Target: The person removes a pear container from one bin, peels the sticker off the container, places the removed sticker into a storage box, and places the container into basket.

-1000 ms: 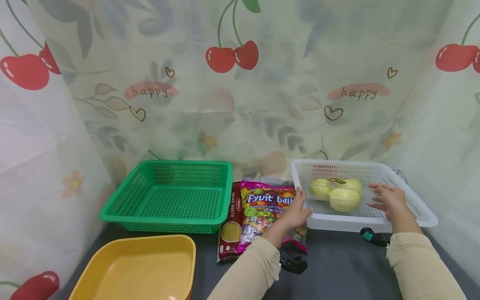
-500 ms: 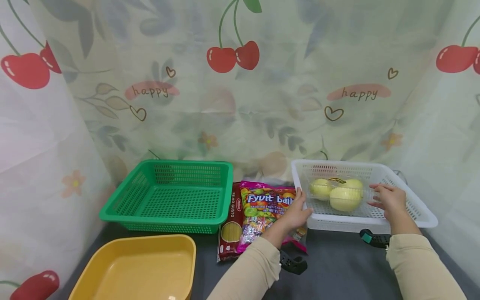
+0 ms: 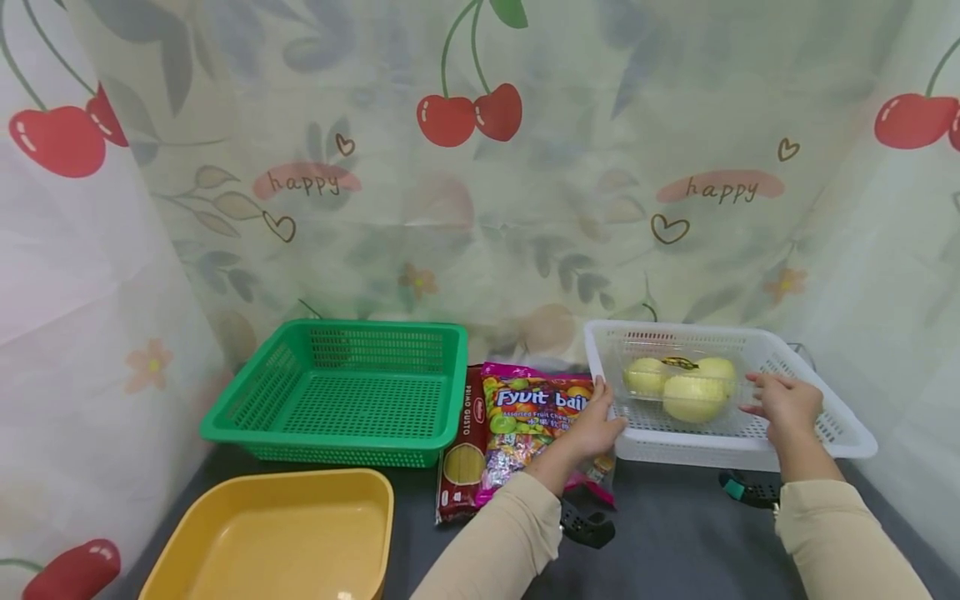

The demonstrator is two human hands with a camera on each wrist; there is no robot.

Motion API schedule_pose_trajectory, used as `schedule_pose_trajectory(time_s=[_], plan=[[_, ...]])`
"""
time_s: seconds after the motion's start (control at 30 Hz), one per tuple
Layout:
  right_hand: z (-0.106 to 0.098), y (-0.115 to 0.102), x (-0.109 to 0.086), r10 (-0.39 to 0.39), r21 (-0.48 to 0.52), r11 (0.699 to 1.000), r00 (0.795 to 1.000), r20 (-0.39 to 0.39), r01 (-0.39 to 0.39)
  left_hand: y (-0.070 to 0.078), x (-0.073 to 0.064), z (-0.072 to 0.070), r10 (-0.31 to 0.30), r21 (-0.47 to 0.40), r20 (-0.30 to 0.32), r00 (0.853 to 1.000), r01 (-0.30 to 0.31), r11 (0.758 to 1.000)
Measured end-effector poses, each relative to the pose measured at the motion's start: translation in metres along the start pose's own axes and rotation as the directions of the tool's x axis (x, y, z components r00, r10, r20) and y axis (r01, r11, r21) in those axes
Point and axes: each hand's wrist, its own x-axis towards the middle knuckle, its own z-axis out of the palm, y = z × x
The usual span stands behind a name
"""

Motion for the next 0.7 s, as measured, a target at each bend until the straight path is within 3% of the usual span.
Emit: schedule_pose_trajectory(time_s=[0.27,0.37,0.57,0.7], plan=[[-0.004,0.007,0.001,-0.066,0.068,0.995,0.997,-0.045,0.069,0.007,-0.002,0.006,-0.05,0.161,-0.123,0.991,0.07,0.985],[-0.008,0.011,0.003,-0.088,0.098,0.991,0.995,-0.056,0.093,0.012,0.001,0.006,-0.032,0.185,-0.151,0.988,0.06,0.981],[-0.016,0.005,-0.011,-0.085,0.184,0.979,0.996,-0.032,0.089,0.024,0.008,0.005,0.055,0.083,-0.126,0.991,-0.045,0.996],[-0.019,0.0,-0.021,-0.103,0.26,0.96,0.995,-0.019,0.104,0.031,0.013,0.007,0.031,-0.02,-0.112,0.993,-0.033,0.999]])
